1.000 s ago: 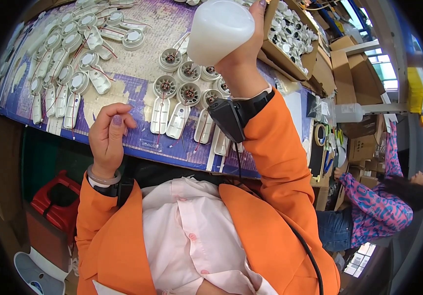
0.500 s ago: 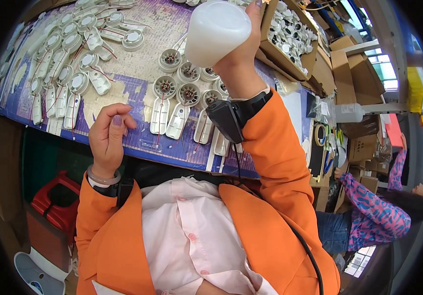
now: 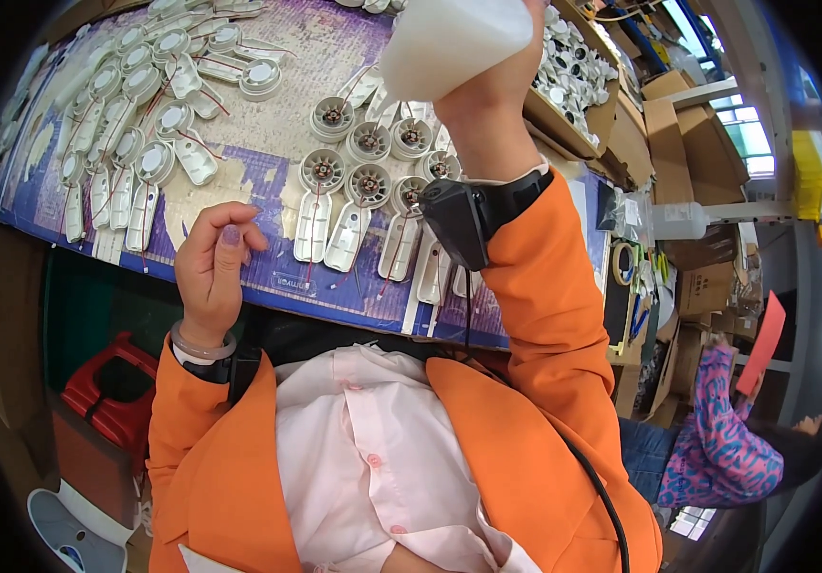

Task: The person applies liquid from a squeeze bottle into the centers of fan housings, then picks up fan blades and presses them onto the motor shafts.

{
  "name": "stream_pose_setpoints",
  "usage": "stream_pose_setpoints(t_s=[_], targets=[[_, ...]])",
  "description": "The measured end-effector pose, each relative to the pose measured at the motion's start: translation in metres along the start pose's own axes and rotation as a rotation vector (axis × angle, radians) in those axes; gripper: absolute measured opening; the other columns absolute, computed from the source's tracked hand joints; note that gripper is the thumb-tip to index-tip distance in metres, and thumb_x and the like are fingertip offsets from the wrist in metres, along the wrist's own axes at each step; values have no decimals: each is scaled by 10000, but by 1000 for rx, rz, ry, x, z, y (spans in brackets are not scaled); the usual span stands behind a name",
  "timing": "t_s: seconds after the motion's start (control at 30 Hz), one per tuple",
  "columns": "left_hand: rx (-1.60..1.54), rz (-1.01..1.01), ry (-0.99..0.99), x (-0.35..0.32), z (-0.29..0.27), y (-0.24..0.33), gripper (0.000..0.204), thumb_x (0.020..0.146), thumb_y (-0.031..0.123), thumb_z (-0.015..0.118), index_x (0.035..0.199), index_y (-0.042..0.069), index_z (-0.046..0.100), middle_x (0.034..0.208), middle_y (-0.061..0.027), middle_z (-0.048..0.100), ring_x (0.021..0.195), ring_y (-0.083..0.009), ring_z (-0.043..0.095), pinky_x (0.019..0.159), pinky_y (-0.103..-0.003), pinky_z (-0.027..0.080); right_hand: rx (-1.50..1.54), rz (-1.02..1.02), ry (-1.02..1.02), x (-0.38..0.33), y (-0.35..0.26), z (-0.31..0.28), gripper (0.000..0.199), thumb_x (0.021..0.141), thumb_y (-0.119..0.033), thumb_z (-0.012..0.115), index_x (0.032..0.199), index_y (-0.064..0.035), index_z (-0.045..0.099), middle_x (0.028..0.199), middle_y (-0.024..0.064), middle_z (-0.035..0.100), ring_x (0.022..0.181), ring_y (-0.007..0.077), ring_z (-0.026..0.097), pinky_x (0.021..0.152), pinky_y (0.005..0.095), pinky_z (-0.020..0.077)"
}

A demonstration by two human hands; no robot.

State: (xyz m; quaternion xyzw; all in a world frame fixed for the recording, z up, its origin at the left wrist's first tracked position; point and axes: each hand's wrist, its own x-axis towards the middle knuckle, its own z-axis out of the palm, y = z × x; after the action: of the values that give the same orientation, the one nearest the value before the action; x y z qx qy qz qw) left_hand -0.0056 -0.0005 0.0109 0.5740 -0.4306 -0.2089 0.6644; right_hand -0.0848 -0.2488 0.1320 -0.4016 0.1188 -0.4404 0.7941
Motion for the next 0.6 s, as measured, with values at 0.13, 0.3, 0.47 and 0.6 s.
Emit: stream_pose_setpoints(t_s=[0.13, 0.3, 0.47, 0.6], targets=[[-5, -2, -4, 0, 1, 2, 222, 950, 164, 433, 1058, -3, 531, 751, -26, 571, 611, -39, 400, 565, -174, 344, 296, 58, -400, 20, 8, -8, 575, 936, -511, 258, 1113, -37, 532, 967, 93, 634, 855, 262, 610, 773, 360, 478], [2, 18, 7, 0, 0, 1, 219, 949, 160, 434, 1055, -4, 533, 747, -29, 575, 603, -40, 402, 557, -175, 348, 22, 24, -8, 22, 26, 8, 590, 929, -528, 262, 1095, -37, 546, 968, 96, 636, 860, 261, 610, 775, 356, 478], [12, 13, 10, 1, 0, 0, 220, 947, 163, 439, 1047, -5, 539, 738, -31, 584, 599, -43, 415, 556, -178, 359, 8, 115, 44, 18, 31, 17, 624, 916, -558, 269, 1064, -29, 565, 942, 109, 643, 833, 266, 617, 755, 361, 486], [21, 12, 8, 1, -1, 0, 220, 946, 165, 442, 1042, -5, 543, 734, -31, 589, 601, -45, 425, 557, -181, 365, -2, 152, 14, 16, 33, 22, 651, 902, -584, 279, 1044, -22, 575, 920, 120, 647, 805, 272, 622, 737, 365, 494]])
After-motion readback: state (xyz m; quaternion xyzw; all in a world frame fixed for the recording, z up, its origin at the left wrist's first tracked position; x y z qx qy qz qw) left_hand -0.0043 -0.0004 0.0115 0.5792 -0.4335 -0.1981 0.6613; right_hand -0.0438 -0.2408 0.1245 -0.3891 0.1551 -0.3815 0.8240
